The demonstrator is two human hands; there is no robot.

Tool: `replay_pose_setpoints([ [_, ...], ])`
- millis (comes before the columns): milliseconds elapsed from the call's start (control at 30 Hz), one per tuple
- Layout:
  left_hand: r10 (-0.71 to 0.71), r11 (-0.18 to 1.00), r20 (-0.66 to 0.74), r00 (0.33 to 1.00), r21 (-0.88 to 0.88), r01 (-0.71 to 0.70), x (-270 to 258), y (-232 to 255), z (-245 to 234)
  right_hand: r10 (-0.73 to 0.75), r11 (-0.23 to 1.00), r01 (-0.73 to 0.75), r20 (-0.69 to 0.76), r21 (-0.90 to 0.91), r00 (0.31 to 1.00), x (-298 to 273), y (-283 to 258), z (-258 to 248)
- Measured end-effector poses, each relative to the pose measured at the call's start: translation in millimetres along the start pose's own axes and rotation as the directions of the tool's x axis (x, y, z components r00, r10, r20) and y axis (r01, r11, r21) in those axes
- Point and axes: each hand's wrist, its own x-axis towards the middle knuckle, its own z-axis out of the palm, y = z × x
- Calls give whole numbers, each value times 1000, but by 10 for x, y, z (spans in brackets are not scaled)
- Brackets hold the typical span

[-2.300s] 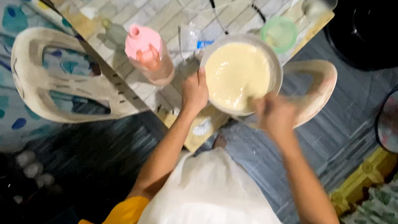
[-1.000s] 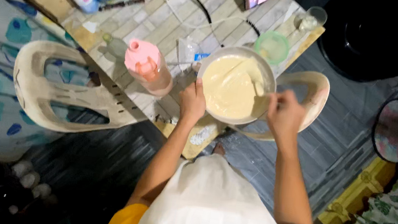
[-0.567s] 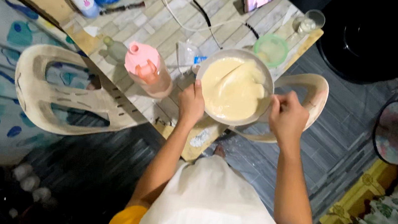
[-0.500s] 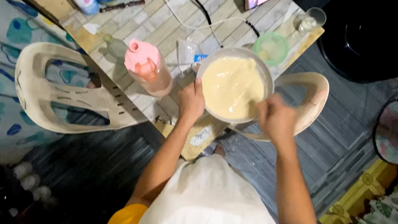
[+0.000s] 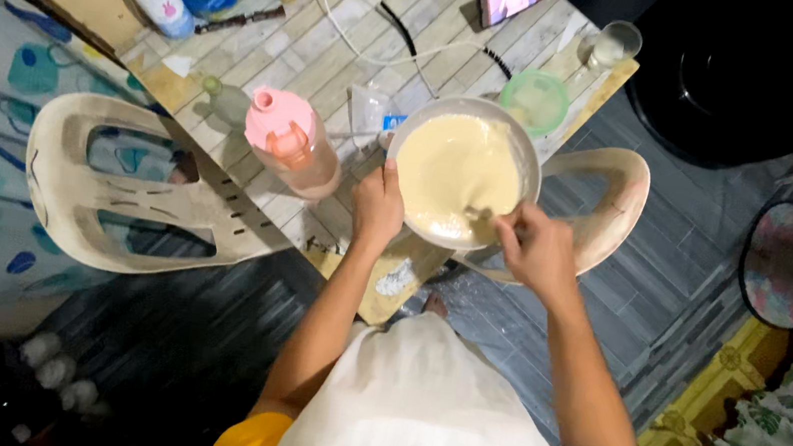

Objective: The person stirs a mixture in a bowl using a fork and a spoon, then opens a small blue packet and adds the contents to the batter. They continue stirring the batter until it reaches a uniform consistency.

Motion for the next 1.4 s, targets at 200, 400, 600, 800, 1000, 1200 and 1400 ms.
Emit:
replay_pose_setpoints([
  [200, -1, 1000, -11, 1000, 10, 1, -10, -72, 31, -93, 995, 93, 5, -34, 996, 57, -17, -52],
  [400, 12, 1000, -1, 1000, 28, -12, -11, -162, 64, -144, 983, 147, 35, -111, 989, 184, 86, -89],
  [600, -30, 997, 37, 999, 71, 27, -7, -210, 71, -78, 995, 79, 34, -56, 996, 184, 39, -52],
  [800, 40, 998, 12, 999, 38, -40, 88, -350, 127, -87, 996, 87, -3, -20, 996, 204, 99, 21],
  [1000, 35, 997, 1, 999, 61, -35, 190, -381, 134, -28, 999, 28, 22, -26, 999, 233, 162, 53],
  [1200, 7, 996, 37, 999, 89, -10, 199, -399, 177, -80, 995, 78, 25, 67, 996, 189, 133, 81],
  [1400, 14, 997, 24, 1000, 70, -16, 153, -281, 138, -35, 999, 36, 57, -28, 998, 169, 82, 60],
])
